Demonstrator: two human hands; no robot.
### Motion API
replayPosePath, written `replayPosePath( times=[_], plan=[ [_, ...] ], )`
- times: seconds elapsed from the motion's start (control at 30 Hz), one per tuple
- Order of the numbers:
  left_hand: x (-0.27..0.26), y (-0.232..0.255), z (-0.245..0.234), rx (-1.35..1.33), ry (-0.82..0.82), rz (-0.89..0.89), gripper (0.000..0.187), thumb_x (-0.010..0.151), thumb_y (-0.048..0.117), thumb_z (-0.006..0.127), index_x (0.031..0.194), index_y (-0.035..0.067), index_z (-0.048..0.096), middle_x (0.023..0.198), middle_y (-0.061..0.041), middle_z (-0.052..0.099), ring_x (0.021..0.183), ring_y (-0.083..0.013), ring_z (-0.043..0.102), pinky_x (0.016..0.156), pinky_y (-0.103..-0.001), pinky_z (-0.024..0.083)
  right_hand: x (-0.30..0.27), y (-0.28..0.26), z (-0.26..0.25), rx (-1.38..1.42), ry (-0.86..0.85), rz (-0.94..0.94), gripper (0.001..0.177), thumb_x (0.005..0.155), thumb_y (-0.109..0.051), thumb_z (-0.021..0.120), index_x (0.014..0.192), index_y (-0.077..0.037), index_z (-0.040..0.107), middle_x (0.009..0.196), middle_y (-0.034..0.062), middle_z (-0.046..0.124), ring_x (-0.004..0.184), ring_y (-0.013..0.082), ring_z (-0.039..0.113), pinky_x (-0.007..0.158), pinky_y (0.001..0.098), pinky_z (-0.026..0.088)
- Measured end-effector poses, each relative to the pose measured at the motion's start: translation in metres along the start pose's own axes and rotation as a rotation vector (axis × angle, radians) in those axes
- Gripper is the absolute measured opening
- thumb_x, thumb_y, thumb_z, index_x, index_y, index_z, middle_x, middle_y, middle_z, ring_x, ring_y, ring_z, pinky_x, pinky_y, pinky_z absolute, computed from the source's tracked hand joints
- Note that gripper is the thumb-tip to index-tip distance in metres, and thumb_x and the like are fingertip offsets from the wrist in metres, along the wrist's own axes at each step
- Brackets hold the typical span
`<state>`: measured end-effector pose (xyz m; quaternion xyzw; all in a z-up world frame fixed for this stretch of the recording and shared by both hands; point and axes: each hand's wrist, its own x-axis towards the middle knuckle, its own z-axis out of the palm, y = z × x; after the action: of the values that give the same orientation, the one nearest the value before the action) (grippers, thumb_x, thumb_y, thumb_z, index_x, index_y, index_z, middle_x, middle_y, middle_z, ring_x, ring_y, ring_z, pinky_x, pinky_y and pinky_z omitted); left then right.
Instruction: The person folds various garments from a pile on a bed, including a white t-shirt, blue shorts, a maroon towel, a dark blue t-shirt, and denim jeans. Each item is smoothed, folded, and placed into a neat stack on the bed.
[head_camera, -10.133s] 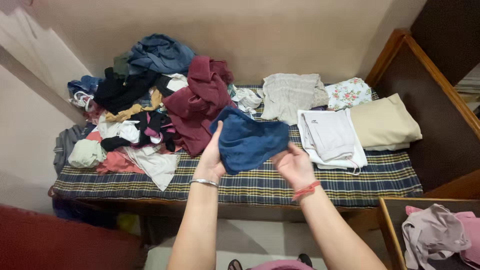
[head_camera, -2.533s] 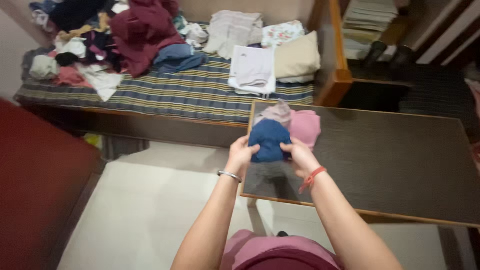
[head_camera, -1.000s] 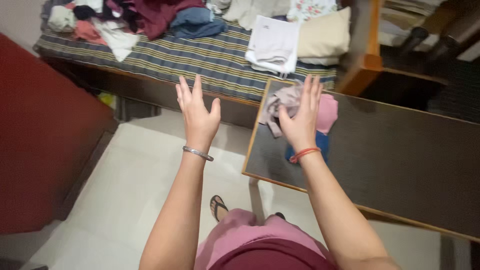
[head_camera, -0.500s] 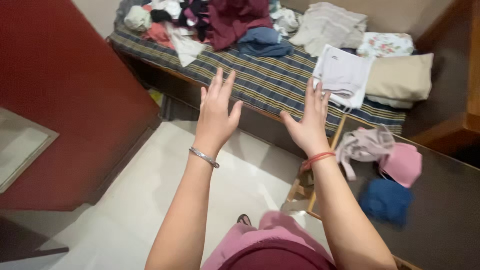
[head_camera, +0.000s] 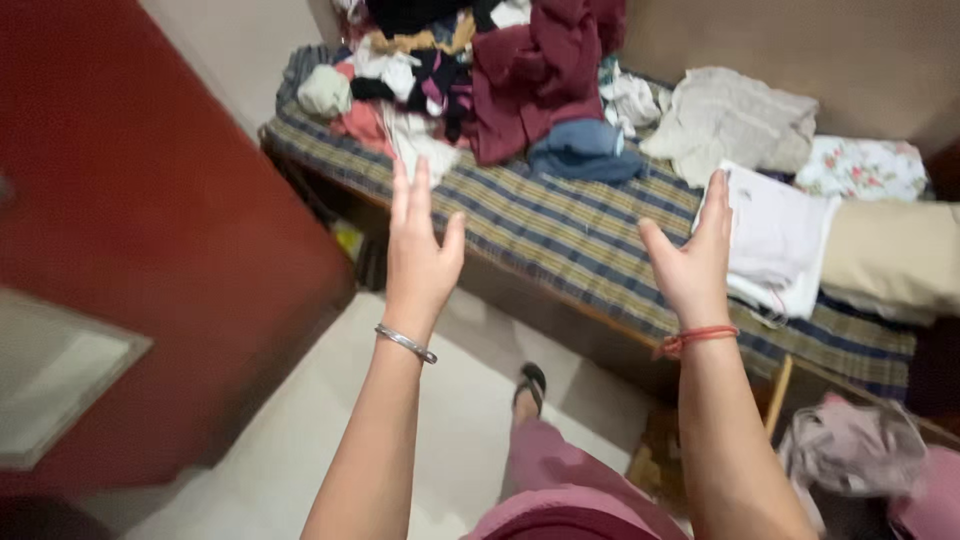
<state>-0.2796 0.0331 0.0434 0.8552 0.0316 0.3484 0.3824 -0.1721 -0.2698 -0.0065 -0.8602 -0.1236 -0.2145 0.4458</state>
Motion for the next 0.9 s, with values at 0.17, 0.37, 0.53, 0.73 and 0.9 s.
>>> replayPosePath(
  times=[0.17, 0.37, 0.53, 0.73, 0.9],
  plan=[
    [0.107, -0.038, 0.03, 0.034, 0.038, -0.012, 0.069, 0.096, 0.009, 0.066, 0.159, 0.007, 0.037, 0.165, -0.028, 0.026, 0.15, -0.0441, 0.036, 0.118, -0.043, 0.037, 0.107, 0.007, 0.046, 0.076, 0.059, -0.027, 0.096, 0.091, -0.023, 0.079, 0.163, 0.006, 0.023, 0.169, 0.028, 0.03, 0.158, 0.0382, 0.029, 0.128, 0.0427, 0.024],
    [0.227, -0.082, 0.072, -0.008, 0.145, -0.011, 0.059, 0.096, 0.002, 0.057, 0.153, 0.005, 0.046, 0.163, -0.026, 0.038, 0.146, -0.0399, 0.046, 0.117, -0.041, 0.04, 0.229, 0.021, 0.102, 0.264, 0.081, 0.126, 0.096, 0.087, -0.021, 0.078, 0.164, 0.0, 0.024, 0.16, 0.0231, 0.043, 0.141, 0.0336, 0.053, 0.114, 0.0418, 0.044],
    [0.29, -0.124, 0.097, 0.033, 0.177, 0.072, 0.058, 0.094, -0.003, 0.059, 0.151, 0.001, 0.048, 0.152, -0.025, 0.054, 0.143, -0.0376, 0.051, 0.116, -0.043, 0.041, 0.297, 0.033, 0.152, 0.53, 0.034, 0.237, 0.095, 0.083, -0.021, 0.077, 0.16, -0.007, 0.023, 0.162, 0.019, 0.034, 0.133, 0.0313, 0.053, 0.09, 0.0447, 0.057],
    [0.355, -0.191, 0.128, -0.174, 0.127, -0.225, 0.057, 0.092, -0.001, 0.057, 0.148, 0.006, 0.052, 0.125, -0.016, 0.074, 0.108, -0.0249, 0.075, 0.091, -0.032, 0.056, 0.348, 0.053, 0.212, 0.411, -0.008, 0.25, 0.083, 0.089, -0.022, 0.077, 0.159, -0.003, 0.036, 0.16, 0.0205, 0.045, 0.13, 0.0291, 0.06, 0.098, 0.0369, 0.054],
    [0.419, -0.278, 0.161, -0.186, 0.092, -0.203, 0.05, 0.092, 0.001, 0.062, 0.142, 0.005, 0.058, 0.119, -0.014, 0.076, 0.102, -0.0223, 0.073, 0.089, -0.033, 0.055, 0.388, 0.096, 0.291, 0.548, 0.021, 0.319, 0.061, 0.088, -0.017, 0.075, 0.143, 0.0, 0.054, 0.152, 0.02, 0.05, 0.122, 0.022, 0.064, 0.091, 0.0325, 0.056]
  ],
)
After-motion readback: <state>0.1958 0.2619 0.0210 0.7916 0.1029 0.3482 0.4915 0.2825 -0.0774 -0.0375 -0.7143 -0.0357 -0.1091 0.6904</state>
